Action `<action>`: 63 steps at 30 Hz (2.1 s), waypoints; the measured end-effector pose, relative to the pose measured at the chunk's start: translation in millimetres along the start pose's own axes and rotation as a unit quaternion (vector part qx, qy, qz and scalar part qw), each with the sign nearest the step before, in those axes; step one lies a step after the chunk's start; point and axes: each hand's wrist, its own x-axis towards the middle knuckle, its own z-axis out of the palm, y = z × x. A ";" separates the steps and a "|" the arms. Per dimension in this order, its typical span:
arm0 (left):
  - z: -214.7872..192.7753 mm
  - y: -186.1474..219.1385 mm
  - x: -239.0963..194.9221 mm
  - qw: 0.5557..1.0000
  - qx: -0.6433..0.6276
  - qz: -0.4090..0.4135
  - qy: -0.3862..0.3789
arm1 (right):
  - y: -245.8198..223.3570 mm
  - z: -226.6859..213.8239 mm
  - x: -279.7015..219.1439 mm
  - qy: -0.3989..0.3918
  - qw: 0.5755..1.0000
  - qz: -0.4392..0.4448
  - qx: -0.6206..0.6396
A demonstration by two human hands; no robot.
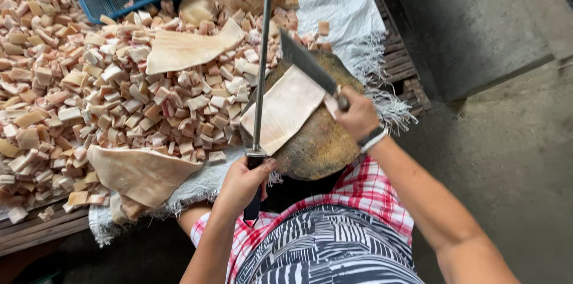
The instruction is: The person cuts large slabs of pork skin and fat into strips and then into small cubes using a cleaver on a wooden chopping board.
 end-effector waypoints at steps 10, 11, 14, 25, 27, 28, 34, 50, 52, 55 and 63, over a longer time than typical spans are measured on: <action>-4.6 -30.1 14.1 1.000 0.010 0.008 0.025 | -23.4 -4.9 -16.8 -0.025 0.977 0.191 0.097; 1.5 -33.8 24.1 0.997 0.029 0.067 0.006 | -28.4 0.3 -15.9 -0.030 0.991 0.067 0.112; 12.2 -51.3 26.8 0.982 0.125 0.136 -0.026 | -35.7 6.4 -29.8 -0.019 0.978 -0.188 0.088; 5.5 -13.0 14.1 0.992 0.102 0.027 0.066 | -34.5 14.1 -31.3 0.015 0.969 -0.245 -0.025; -1.9 -4.9 16.4 0.985 0.136 0.036 0.100 | -34.5 -5.4 -16.3 -0.056 0.998 -0.001 0.033; -7.4 -5.9 10.8 0.981 0.153 0.030 0.116 | -33.0 -19.7 -13.4 -0.098 0.985 0.128 0.065; -16.7 -13.1 -3.0 0.866 0.410 0.148 0.246 | -20.4 -88.9 -36.4 -0.288 0.727 0.304 0.545; 8.5 -24.7 28.6 0.870 0.432 0.121 0.205 | -27.8 -53.0 -97.4 -0.308 0.883 0.308 0.176; 15.5 -34.9 32.0 0.879 0.433 0.085 0.180 | -33.0 -27.4 -115.8 -0.144 0.986 -0.049 -0.066; 23.0 -39.2 24.0 0.909 0.345 0.181 0.150 | -24.9 -12.8 -94.9 -0.037 0.976 -0.162 -0.138; 28.2 5.0 12.1 0.956 0.258 0.042 0.132 | -10.3 -18.0 -50.5 0.076 0.996 -0.036 0.012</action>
